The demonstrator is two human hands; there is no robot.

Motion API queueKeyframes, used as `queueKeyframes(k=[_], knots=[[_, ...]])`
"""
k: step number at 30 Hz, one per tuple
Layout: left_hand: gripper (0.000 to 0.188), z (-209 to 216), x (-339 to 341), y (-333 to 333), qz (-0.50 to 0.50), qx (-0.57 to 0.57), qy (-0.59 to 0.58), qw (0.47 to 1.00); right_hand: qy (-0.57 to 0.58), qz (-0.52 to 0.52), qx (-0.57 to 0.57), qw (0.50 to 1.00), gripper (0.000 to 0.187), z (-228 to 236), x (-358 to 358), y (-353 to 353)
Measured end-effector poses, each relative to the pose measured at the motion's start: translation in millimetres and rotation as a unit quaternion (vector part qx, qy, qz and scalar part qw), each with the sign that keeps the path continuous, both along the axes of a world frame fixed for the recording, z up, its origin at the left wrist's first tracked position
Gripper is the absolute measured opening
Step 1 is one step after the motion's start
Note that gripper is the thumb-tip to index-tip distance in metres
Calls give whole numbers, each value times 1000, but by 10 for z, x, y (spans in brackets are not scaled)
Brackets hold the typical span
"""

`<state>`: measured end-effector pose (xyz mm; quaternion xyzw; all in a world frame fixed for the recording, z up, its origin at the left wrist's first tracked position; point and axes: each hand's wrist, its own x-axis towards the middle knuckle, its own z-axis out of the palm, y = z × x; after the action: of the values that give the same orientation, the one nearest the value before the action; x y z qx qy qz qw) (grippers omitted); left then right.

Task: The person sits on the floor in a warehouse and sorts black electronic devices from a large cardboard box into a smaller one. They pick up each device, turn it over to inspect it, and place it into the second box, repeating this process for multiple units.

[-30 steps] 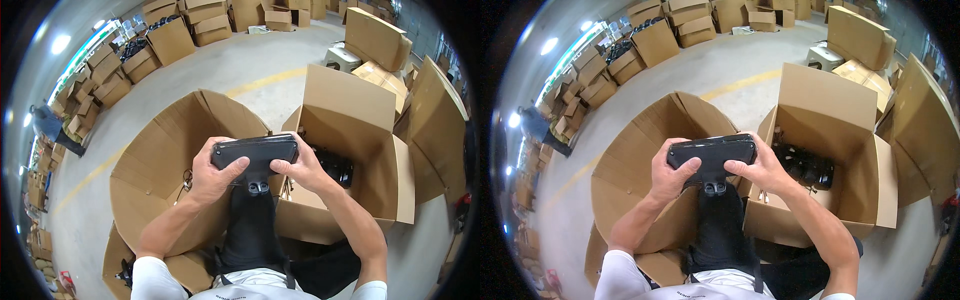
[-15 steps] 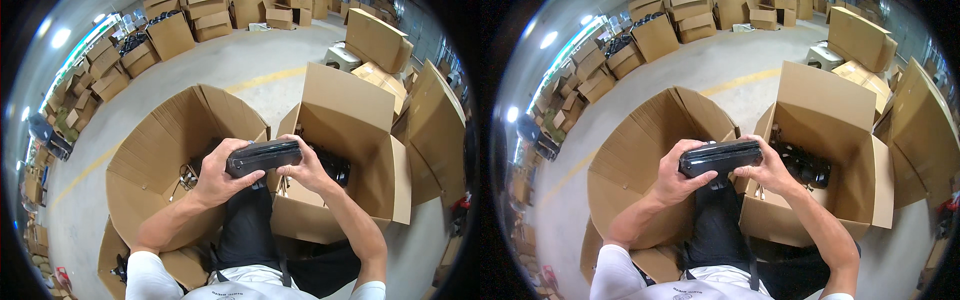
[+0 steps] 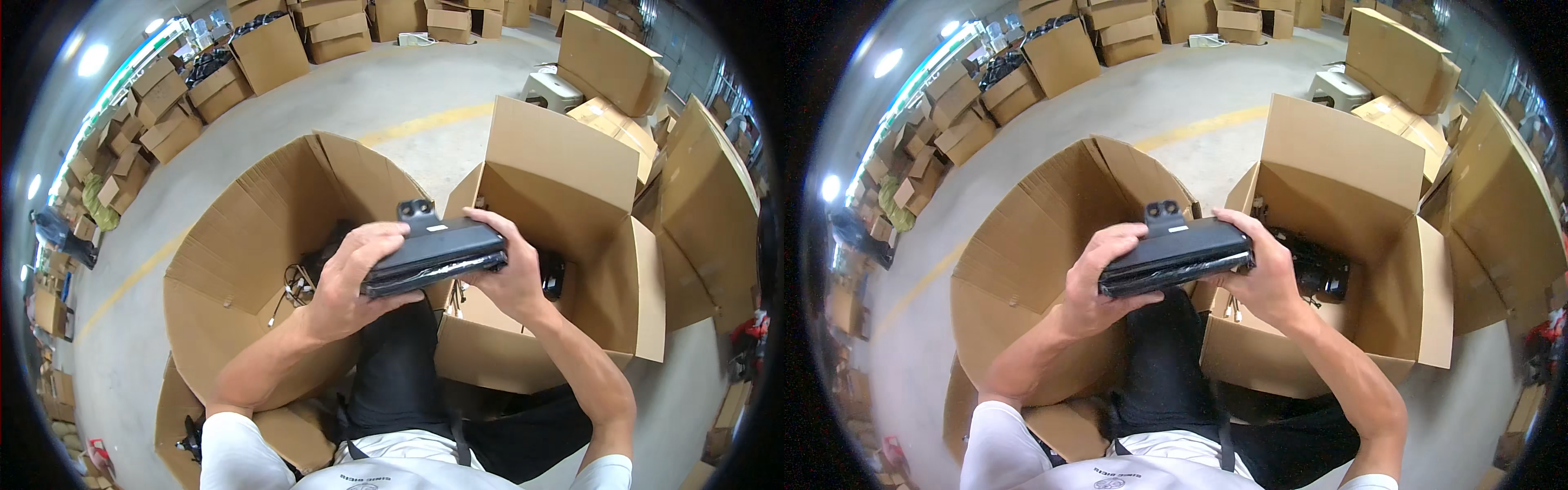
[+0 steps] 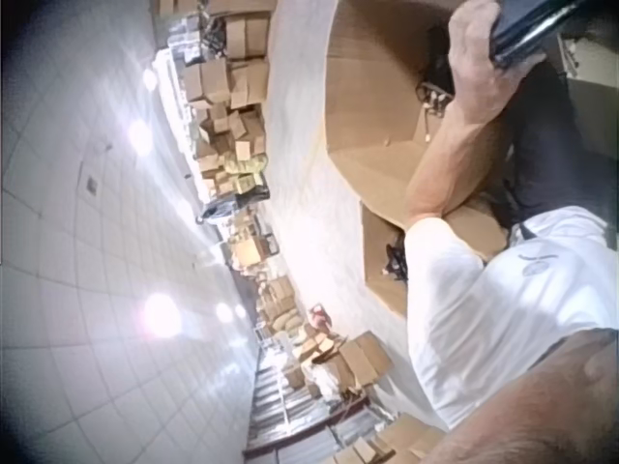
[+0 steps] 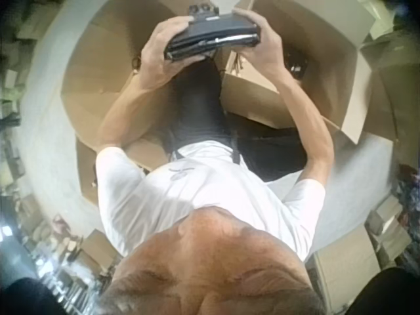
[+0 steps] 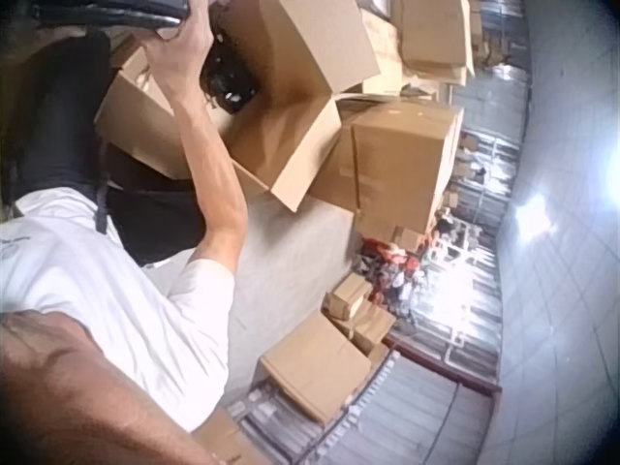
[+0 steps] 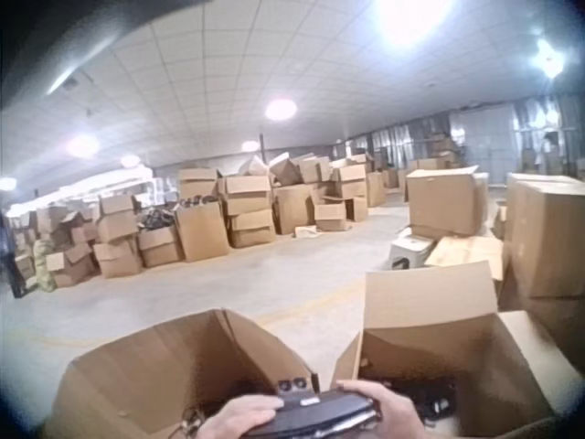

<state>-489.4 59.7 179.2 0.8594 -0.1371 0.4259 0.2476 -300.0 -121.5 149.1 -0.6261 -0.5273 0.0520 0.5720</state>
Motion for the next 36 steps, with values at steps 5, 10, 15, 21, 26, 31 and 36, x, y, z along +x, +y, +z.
queueKeyframes(k=[5,10,15,21,26,31,36], knots=[[86,-70,66,116,7,-6,38,999,-356,-29,189,915,54,137,103,-176],[81,-269,132,122,-46,-32,2,998,-381,3,175,908,59,-92,157,-323],[72,-290,92,76,-55,-21,-27,998,-362,24,157,919,62,-272,189,-415],[69,-281,42,118,-44,7,-40,998,-351,14,165,922,59,-463,190,-352],[74,-188,93,60,-17,-18,-2,1000,-336,-40,120,934,60,-240,128,-373],[77,138,385,13,19,-75,29,997,-152,-48,-12,987,78,170,250,-450],[70,329,1343,-164,-101,-349,73,929,-11,-113,43,993,71,648,693,-768]])
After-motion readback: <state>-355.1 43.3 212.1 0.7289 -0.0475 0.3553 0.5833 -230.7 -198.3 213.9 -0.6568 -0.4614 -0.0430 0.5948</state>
